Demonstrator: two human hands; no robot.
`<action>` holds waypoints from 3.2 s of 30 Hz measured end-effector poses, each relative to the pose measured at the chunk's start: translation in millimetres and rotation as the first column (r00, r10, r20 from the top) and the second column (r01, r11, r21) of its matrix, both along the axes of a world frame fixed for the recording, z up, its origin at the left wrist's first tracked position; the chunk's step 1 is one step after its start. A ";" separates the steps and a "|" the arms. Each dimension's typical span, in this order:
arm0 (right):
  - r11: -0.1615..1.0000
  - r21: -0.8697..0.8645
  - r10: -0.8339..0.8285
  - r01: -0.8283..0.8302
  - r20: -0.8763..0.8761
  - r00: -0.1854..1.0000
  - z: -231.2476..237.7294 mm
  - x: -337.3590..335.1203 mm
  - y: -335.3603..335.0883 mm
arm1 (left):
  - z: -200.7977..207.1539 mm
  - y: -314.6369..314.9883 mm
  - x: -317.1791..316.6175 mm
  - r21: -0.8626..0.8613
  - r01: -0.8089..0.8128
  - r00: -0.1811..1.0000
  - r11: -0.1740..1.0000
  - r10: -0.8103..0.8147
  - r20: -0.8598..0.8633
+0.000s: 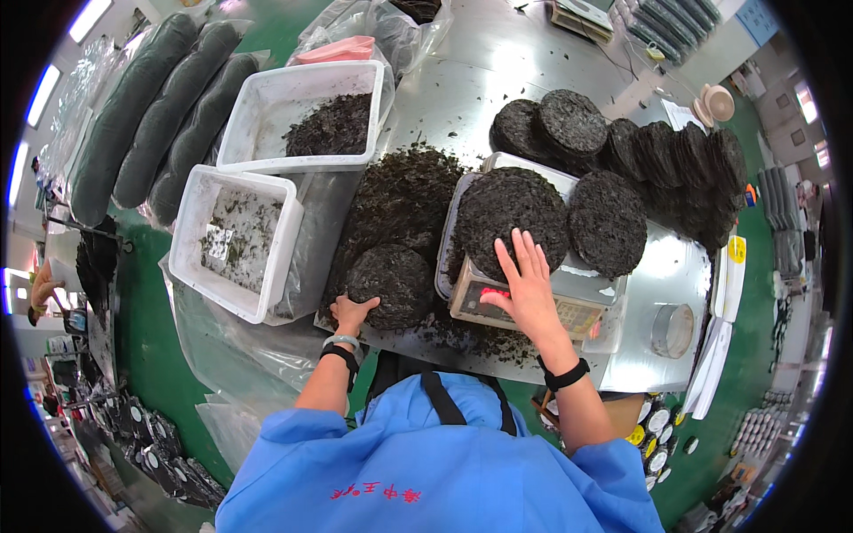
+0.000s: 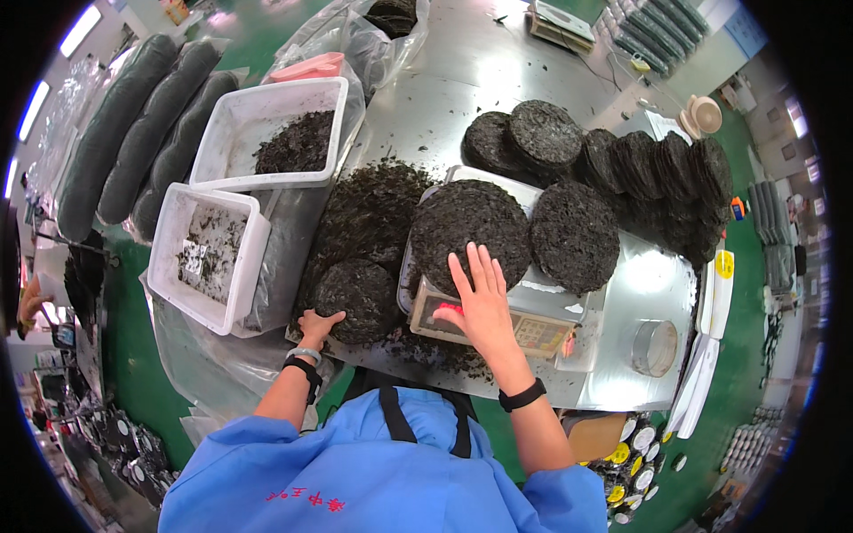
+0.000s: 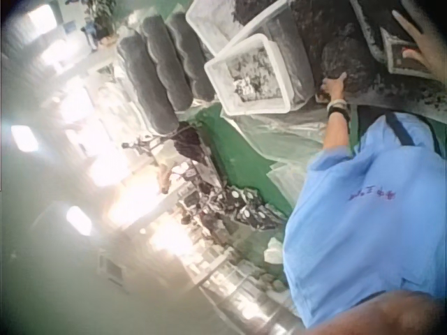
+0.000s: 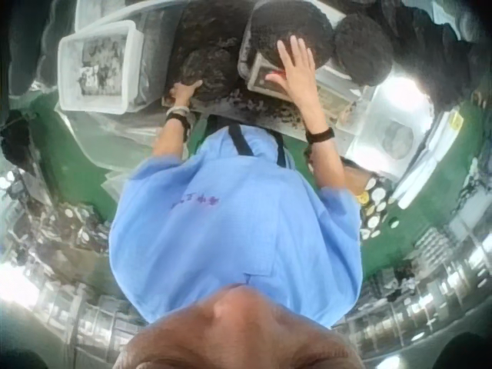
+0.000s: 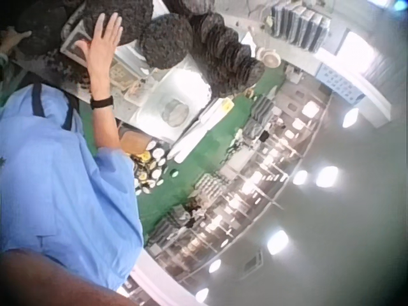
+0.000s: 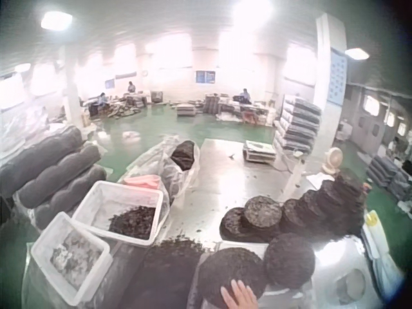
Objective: The person manually shapes dark, loose tea leaves into round, compressed cakes by hand. They repeatedly weigh the cakes on a digital scale, adjusting the mass by adding or removing leaves to meet a target weight, and then stack the finished cakes on the table.
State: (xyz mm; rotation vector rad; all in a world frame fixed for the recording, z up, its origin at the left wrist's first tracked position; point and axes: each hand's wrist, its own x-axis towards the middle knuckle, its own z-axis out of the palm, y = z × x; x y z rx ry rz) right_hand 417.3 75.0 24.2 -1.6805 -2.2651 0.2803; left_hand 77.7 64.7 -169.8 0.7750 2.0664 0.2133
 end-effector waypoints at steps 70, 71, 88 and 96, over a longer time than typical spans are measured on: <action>0.949 -0.211 -0.276 0.234 -0.917 0.290 76.0 -48.2 -16.5 | 213.1 -15.2 -3.7 0.342 -0.636 0.413 0.692 -0.069 0.908; 0.971 -0.129 -0.217 0.201 -0.828 0.517 89.1 -58.6 -17.4 | 216.7 -13.0 -1.3 0.314 -0.621 0.386 0.718 -0.068 0.920; 0.835 0.551 0.149 0.005 -0.235 0.961 82.6 -94.4 -17.7 | 236.0 -18.8 -31.9 0.320 -0.790 0.390 0.522 0.026 0.920; 0.811 0.584 0.080 0.039 -0.177 0.981 62.0 -111.7 -7.4 | 237.9 -21.8 -41.4 0.177 -0.892 0.188 0.416 -0.015 0.982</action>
